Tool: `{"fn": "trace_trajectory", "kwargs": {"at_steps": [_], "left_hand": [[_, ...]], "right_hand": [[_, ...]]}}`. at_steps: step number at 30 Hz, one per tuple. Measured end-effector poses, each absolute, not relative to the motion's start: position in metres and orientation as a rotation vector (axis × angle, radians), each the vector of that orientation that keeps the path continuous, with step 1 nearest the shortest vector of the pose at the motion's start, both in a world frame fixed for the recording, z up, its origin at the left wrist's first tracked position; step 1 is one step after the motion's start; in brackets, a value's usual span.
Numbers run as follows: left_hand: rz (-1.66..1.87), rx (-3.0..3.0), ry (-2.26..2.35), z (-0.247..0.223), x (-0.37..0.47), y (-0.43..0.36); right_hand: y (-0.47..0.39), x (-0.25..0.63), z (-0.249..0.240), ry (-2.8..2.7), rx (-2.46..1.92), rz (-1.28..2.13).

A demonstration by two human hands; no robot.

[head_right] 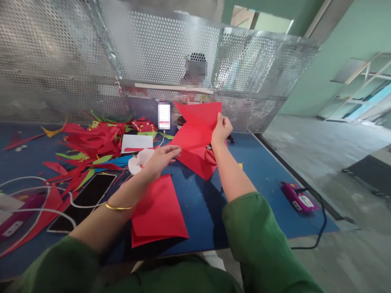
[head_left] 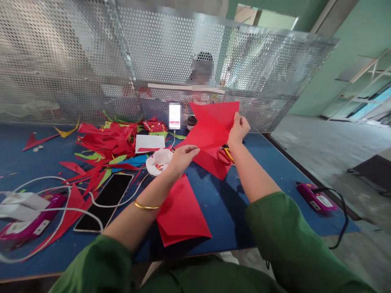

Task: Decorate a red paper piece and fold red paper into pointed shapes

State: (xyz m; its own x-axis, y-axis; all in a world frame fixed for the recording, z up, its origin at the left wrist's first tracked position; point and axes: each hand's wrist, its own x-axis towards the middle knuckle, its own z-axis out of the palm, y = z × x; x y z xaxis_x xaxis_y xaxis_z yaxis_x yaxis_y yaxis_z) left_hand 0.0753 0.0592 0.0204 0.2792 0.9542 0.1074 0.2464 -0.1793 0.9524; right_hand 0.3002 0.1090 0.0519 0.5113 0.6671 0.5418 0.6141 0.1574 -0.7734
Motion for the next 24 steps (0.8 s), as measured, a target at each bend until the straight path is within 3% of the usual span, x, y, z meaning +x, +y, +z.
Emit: {"fn": "trace_trajectory", "kwargs": {"at_steps": [6,10,17,24], "left_hand": [[1.145,1.74,1.341,-0.01,0.096,0.089],[1.115,1.966,1.377,-0.017,0.095,0.091],[0.879,2.417,1.296,-0.02,0.098,0.078],[0.531,2.732,1.142,-0.015,0.103,0.08]], "right_hand": [[0.089,0.273,0.002,-1.513,-1.801,0.047],[0.071,0.267,0.005,-1.888,-1.976,0.141],[0.075,0.309,0.055,-2.07,-2.359,0.166],[0.079,0.326,0.019,-1.98,-2.573,0.306]]}}
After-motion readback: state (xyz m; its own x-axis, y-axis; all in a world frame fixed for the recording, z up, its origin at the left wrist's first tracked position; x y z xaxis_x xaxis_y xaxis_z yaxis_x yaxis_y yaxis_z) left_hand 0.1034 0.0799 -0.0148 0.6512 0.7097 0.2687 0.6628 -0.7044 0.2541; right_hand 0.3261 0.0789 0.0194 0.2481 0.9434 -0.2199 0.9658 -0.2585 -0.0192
